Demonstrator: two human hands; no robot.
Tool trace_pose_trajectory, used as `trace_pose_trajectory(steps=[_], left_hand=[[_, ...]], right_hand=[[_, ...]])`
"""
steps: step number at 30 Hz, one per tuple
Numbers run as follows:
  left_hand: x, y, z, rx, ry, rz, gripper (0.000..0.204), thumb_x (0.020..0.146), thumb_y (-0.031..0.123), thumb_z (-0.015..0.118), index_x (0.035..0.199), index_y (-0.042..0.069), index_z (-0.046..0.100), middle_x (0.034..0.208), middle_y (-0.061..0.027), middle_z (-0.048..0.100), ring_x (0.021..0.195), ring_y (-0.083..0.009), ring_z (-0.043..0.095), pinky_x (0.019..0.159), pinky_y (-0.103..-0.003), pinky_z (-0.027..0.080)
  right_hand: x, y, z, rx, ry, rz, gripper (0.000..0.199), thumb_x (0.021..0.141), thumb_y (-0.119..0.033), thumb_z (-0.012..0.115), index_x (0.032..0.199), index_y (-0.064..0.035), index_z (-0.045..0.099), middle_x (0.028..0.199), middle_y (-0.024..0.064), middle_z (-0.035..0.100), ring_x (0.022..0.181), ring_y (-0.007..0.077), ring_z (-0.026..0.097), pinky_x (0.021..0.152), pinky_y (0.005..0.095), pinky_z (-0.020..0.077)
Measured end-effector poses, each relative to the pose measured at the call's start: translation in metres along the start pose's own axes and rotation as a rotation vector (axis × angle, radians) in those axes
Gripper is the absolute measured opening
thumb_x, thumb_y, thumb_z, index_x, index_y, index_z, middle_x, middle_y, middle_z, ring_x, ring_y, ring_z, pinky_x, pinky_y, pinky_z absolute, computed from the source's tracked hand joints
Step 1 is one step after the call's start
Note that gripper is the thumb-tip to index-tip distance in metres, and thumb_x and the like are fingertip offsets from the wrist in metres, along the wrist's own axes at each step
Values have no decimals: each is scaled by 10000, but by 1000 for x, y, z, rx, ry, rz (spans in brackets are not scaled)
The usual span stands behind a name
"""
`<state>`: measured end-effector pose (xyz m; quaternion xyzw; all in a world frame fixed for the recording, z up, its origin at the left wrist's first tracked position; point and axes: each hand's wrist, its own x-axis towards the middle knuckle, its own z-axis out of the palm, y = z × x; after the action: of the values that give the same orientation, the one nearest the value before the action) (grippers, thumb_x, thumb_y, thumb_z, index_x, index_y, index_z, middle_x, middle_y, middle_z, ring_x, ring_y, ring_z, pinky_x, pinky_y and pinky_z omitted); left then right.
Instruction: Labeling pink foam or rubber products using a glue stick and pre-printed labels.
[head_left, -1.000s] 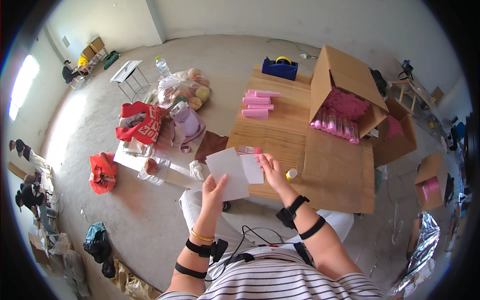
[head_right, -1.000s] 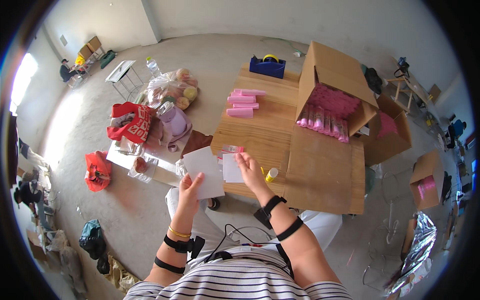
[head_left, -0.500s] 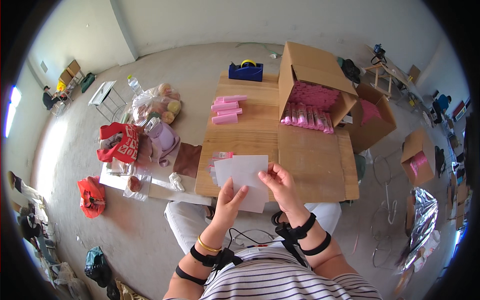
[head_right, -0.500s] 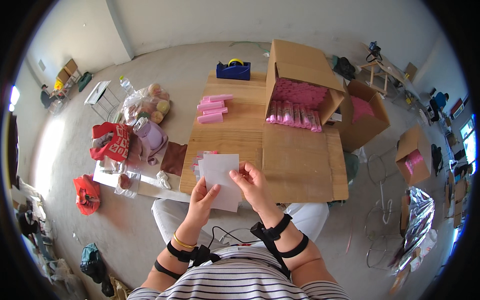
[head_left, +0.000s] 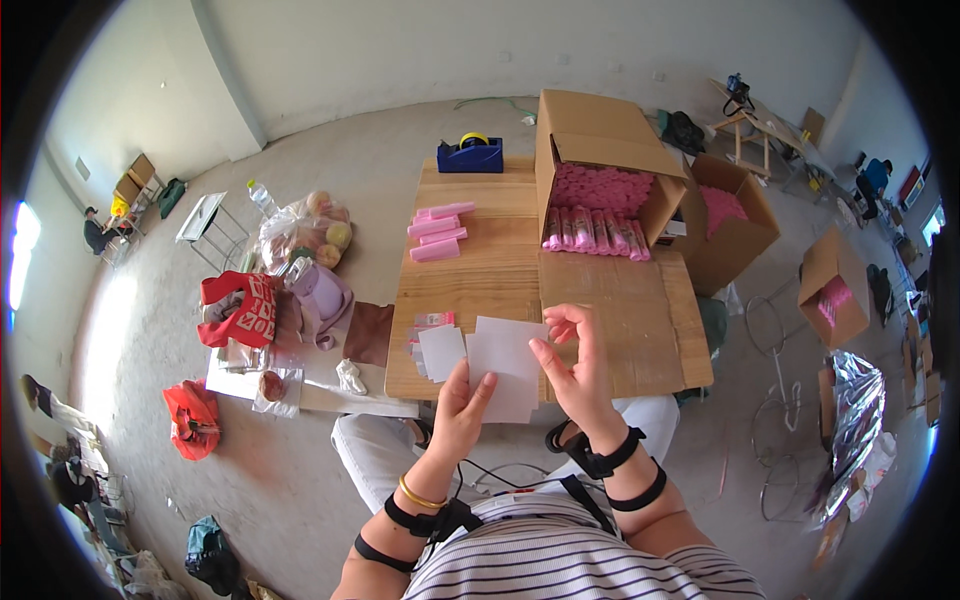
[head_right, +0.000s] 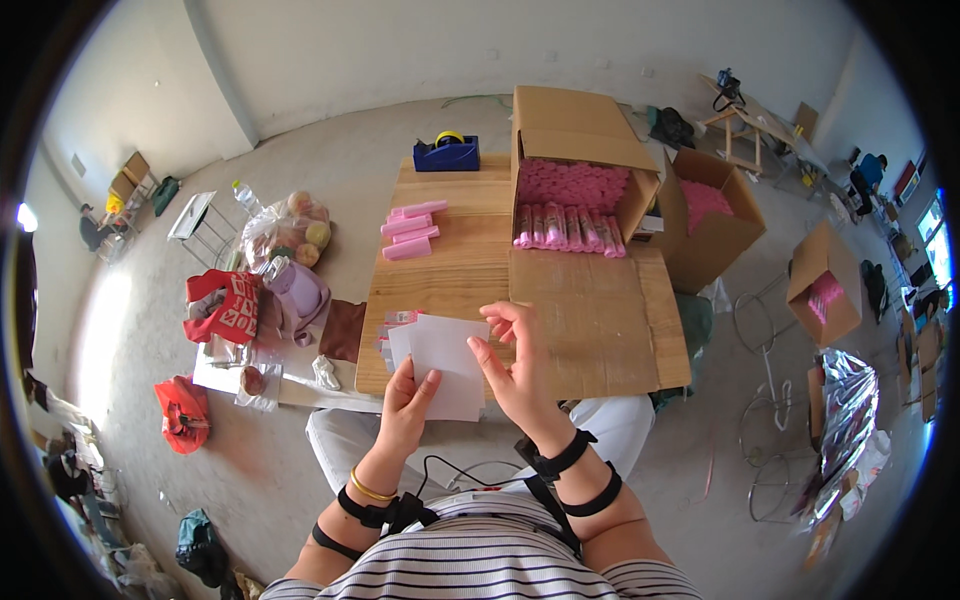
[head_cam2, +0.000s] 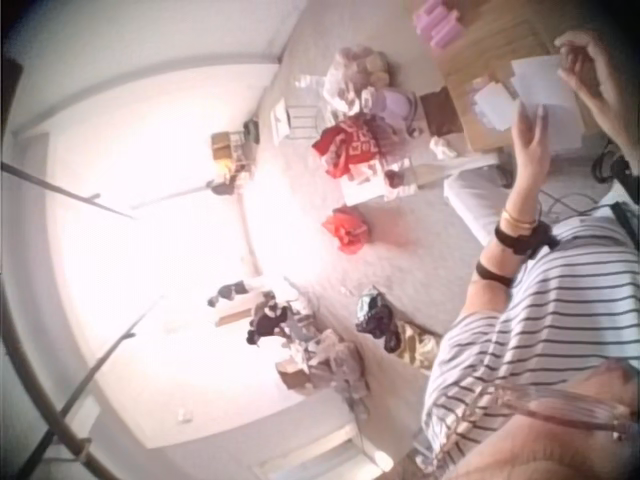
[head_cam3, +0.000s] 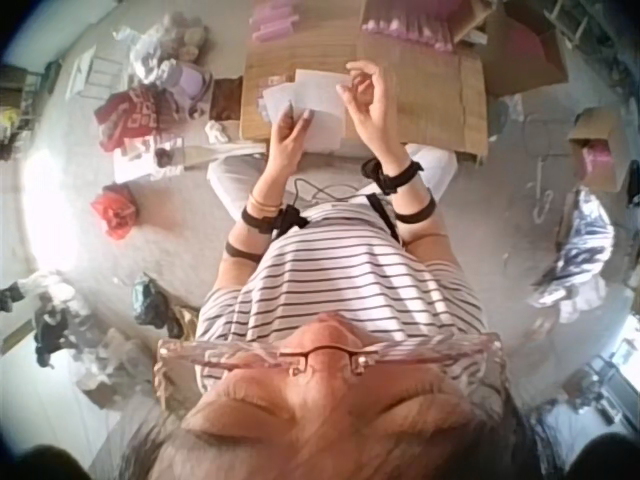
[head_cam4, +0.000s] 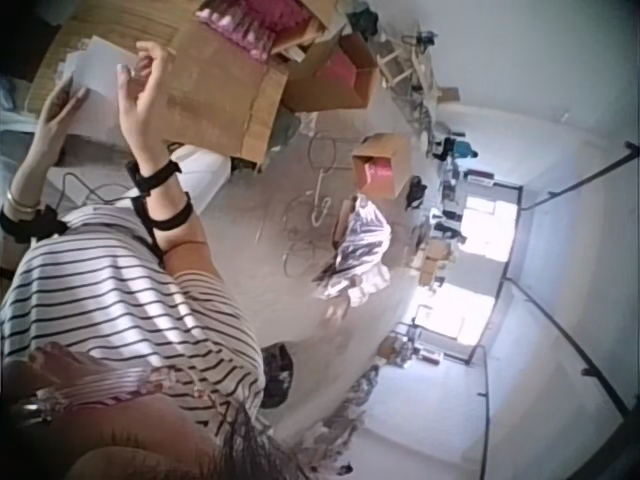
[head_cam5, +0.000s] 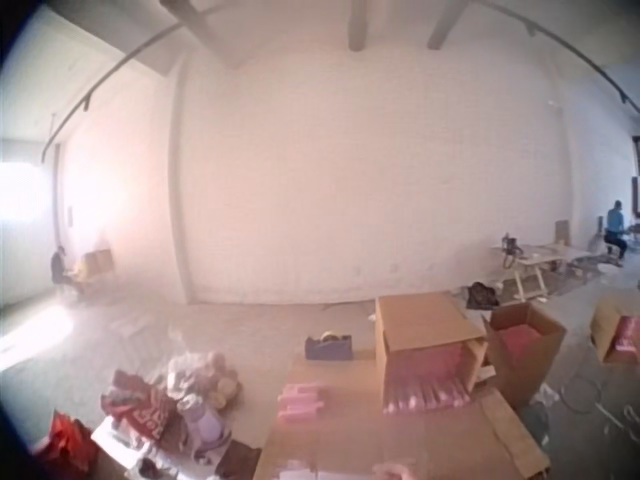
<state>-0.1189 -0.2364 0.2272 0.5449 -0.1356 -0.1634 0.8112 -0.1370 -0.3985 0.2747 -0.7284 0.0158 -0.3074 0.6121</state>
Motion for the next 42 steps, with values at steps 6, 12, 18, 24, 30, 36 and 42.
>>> trace_pose_trajectory(steps=[6,12,18,24,30,36,42], left_hand=[[1,2,1,111,-58,66,212,975,105,497,1153,-9,503,1064,-34,585,971,-80,517,856,-233,431],[0,4,0,172,-26,118,192,974,100,495,1130,-11,507,1042,-37,587,955,-84,510,847,-234,429],[-1,6,-1,172,-34,116,166,972,96,496,1098,-10,508,1021,-37,588,944,-83,509,841,-235,428],[-1,8,-1,151,-35,113,138,971,94,497,1069,-4,500,1011,-31,575,940,-74,497,838,-226,418],[-2,8,-2,117,-52,115,144,968,76,497,1090,0,494,1045,-36,572,965,-82,502,855,-229,417],[-2,8,1,89,-41,114,157,965,68,499,1106,-2,495,1068,-39,575,991,-87,511,872,-236,422],[-1,4,0,104,-51,95,168,963,78,506,1110,-5,495,1067,-45,580,980,-88,521,866,-240,429]], right_hand=[[10,-2,-15,-324,-150,-237,149,807,-111,680,941,-81,621,920,76,485,855,221,496,726,315,416],[8,-5,-15,-291,-157,-167,114,801,-92,678,894,-77,613,905,54,488,810,189,487,669,299,407],[9,-4,-13,-281,-151,-166,96,795,-84,682,858,-80,610,851,37,494,764,166,477,637,281,394],[9,-2,-13,-227,-166,-148,91,798,-81,677,833,-68,594,840,35,502,755,155,475,631,273,386],[10,-3,-13,-205,-173,-139,85,811,-90,668,827,-63,589,841,30,547,750,153,500,634,272,388],[9,-3,-13,-170,-197,-79,72,827,-82,656,826,-60,588,828,13,583,775,119,511,668,251,379],[7,2,-13,-116,-175,-26,76,843,-115,651,832,-65,595,807,4,595,755,108,518,685,245,384]])
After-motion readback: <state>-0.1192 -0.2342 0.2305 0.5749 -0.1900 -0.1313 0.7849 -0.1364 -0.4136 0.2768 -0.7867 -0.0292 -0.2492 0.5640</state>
